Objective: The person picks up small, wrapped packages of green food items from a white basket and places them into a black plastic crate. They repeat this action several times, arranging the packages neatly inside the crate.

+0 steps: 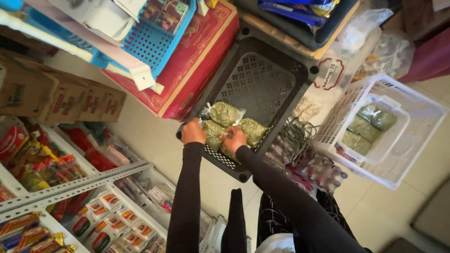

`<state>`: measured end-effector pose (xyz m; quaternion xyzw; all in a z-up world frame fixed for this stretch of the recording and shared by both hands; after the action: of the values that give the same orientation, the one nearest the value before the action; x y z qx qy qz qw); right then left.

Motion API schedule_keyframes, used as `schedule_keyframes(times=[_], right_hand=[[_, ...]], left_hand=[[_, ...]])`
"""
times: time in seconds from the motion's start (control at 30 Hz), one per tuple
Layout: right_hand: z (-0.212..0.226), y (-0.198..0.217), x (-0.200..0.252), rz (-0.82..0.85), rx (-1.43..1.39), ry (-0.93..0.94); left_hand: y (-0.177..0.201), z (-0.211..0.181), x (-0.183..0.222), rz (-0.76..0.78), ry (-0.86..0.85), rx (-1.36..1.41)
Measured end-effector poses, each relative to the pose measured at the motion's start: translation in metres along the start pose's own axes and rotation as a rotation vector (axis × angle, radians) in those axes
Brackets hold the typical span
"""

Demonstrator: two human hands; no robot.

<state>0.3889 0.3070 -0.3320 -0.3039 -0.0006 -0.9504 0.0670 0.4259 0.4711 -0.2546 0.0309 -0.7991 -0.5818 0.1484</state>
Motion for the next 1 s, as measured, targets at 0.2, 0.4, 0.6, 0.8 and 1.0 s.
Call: schedule_keyframes(times=[0.2, 0.4, 0.6, 0.8, 1.0], right_hand=[[0.004, 0.005, -0.004, -0.089, 0.258, 0.069], [-0.007, 0.004, -0.012, -0.200, 0.411, 0.257], [-0.015, 0.007, -0.011, -0.176, 0.455, 0.291], [0.050, 0.052, 0.072, -0.087, 0.346, 0.393], [0.038, 0.160, 0.135, -0.169, 0.265, 0.449]], left_hand=[[-0.004, -0.015, 0.009, -0.114, -0.033, -0.187], [0.013, -0.039, 0.034, -0.058, -0.242, -0.089], [-0.025, -0.016, 0.017, -0.026, -0.178, -0.204], [-0.033, -0.005, 0.028, -0.088, -0.197, -0.273], [0.031, -0.074, 0.088, -0.244, -0.216, -0.114]])
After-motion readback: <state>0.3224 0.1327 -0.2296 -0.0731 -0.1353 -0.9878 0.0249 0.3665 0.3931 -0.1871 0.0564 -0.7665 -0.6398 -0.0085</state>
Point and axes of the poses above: each hand's wrist, its own x-axis away from the middle knuckle, its own y-axis out of the back of the hand, z = x × y, the point moved 1 cm from there along -x, towards the middle knuckle, and after that the axes turned 5 degrees about z, right-handed, at the moved point
